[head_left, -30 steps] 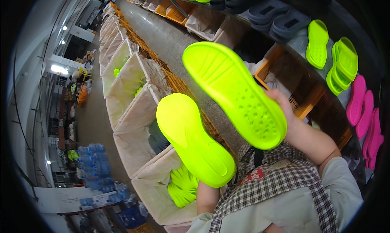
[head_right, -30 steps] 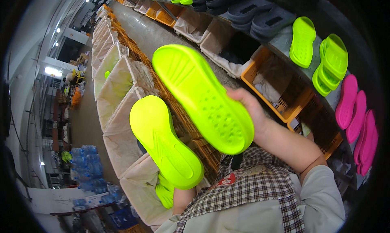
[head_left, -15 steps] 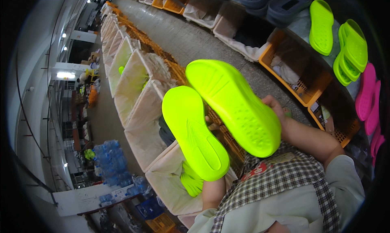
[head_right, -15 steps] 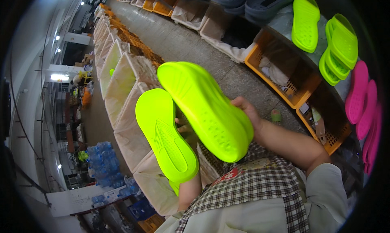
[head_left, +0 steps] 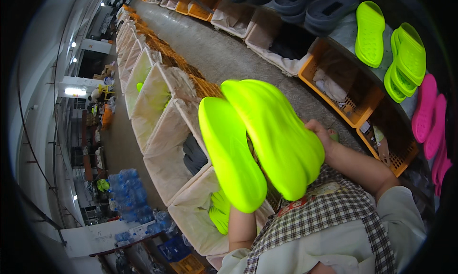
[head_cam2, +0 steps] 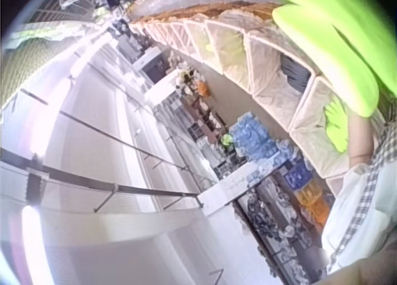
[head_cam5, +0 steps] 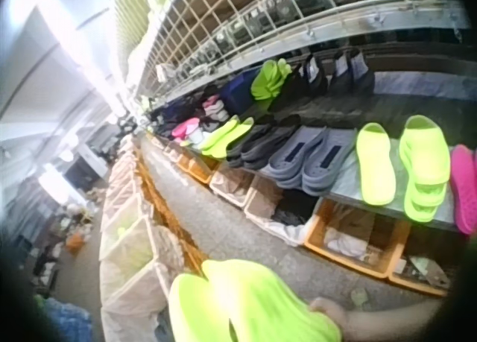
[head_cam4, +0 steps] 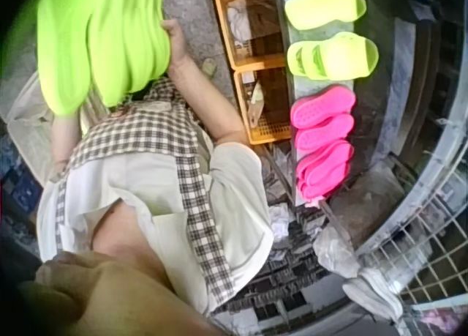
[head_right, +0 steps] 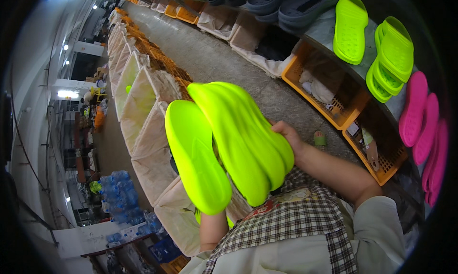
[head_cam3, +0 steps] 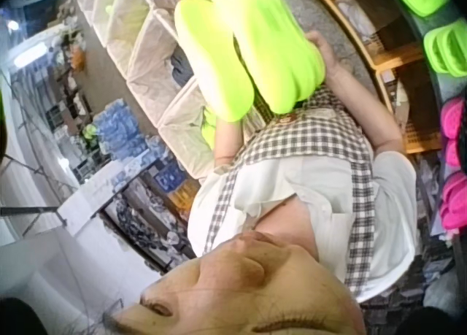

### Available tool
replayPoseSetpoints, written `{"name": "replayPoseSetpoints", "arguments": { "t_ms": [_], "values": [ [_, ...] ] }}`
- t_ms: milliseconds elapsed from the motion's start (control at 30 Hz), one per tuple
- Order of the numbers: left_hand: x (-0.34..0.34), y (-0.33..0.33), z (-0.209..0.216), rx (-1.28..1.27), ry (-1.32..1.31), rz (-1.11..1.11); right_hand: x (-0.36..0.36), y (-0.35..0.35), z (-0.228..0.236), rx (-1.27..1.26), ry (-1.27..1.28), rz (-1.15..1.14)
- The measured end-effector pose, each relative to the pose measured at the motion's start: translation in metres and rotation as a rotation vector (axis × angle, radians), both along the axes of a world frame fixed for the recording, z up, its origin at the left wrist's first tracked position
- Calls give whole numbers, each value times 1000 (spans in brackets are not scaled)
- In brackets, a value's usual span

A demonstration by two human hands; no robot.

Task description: The person picks up stacks of pink, green, and gray slippers from bins, inspects them, and places them on a shelf. The person repeats this process for multiple colors, organizing the slippers by color on the shelf.

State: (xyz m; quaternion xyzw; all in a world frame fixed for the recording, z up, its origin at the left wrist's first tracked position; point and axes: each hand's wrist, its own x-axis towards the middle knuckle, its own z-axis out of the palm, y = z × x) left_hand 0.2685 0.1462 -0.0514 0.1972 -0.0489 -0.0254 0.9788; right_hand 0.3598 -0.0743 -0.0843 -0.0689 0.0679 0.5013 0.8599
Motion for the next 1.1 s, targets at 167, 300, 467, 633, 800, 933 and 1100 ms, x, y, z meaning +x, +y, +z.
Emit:
{"name": "replayPoseSetpoints", "arguments": {
  "t_ms": [167,300,467,633,800,933,1100],
  "values": [
    [-3,-19,19,-388,56,149,-6,-7,-23,292,258,42],
    [0,-23,25,-402,38,111,-2,-10,-30,386,273,69],
    [5,-21,20,-424,61,82,-2,-16,-20,137,265,11],
    [23,-40,23,457,639,333,0,-16,-12,-134,-177,-165],
    [39,-63,46,701,513,205,8,-37,-17,-144,-207,-156],
    [65,-76,46,1164,320,8,25,-61,-35,-357,-336,-14],
    [116,-102,75,2075,-112,-261,25,-94,-63,-288,-342,-77]
  ]
}}
